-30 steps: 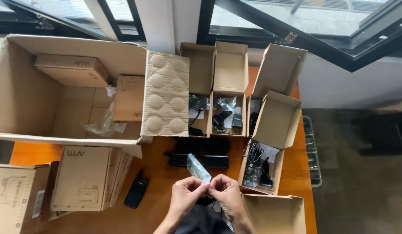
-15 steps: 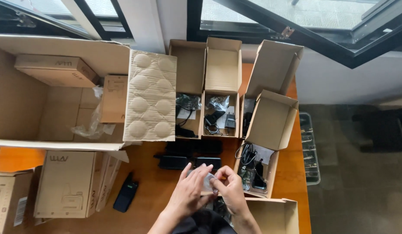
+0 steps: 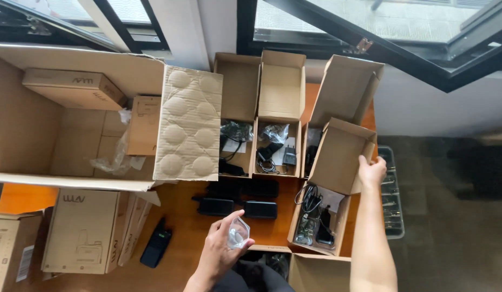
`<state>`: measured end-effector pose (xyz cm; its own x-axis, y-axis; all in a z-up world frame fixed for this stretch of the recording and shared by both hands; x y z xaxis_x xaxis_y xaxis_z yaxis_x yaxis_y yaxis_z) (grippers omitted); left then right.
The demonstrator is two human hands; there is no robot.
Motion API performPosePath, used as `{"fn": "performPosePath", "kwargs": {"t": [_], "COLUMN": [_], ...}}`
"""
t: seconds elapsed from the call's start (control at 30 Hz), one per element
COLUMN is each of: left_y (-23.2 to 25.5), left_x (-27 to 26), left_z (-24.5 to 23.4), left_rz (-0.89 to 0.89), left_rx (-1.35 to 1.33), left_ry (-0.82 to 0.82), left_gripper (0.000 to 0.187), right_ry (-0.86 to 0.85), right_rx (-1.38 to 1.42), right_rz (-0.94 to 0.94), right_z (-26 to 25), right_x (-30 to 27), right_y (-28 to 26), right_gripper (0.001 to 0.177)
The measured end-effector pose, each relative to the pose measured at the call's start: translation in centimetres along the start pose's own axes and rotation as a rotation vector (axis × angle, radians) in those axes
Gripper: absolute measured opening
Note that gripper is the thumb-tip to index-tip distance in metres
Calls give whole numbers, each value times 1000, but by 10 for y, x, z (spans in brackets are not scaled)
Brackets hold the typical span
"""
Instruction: Packing and organizing small electronic device boxes and accessories into a larger shipping container on a table.
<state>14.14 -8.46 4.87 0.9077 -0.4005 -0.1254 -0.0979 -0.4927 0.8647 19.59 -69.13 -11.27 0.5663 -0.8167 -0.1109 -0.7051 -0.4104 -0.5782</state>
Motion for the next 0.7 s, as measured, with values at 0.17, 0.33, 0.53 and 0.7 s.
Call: {"fn": "performPosePath", "kwargs": {"t": [0.17,0.33,0.53,0.7], "left_y": [33,27,35,41], "left_x": [4,8,19,22], "left_z": [-24,-34,-26,-18], "left_rz": [183,156,198,218], "left_rx": [-41,-71,-95,-47], "left_ry": [119,238,125,115], "left_gripper": [62,62,64,55], "right_ry": [-62,-433,-952,-1162], "right_rx": [255,713,391,-18], "right_rz": [-38,-36,-123,-66], "right_z": [-8,-73,-95,-98], "right_x": [-20,-127,-217,-219], "right_y": [4,-48,-25,11], "right_gripper": [12,29,72,63]}}
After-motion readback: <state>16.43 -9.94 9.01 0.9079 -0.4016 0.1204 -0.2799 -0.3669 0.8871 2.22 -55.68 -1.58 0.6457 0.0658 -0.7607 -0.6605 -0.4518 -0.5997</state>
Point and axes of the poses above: each hand's wrist, its own x-axis towards the middle knuckle, its own z-axis out of the palm, y = z × x, the point moved 10 cm from there along x, towards the middle knuckle, and after that the axes turned 7 degrees about -y, right-handed, at the moved point
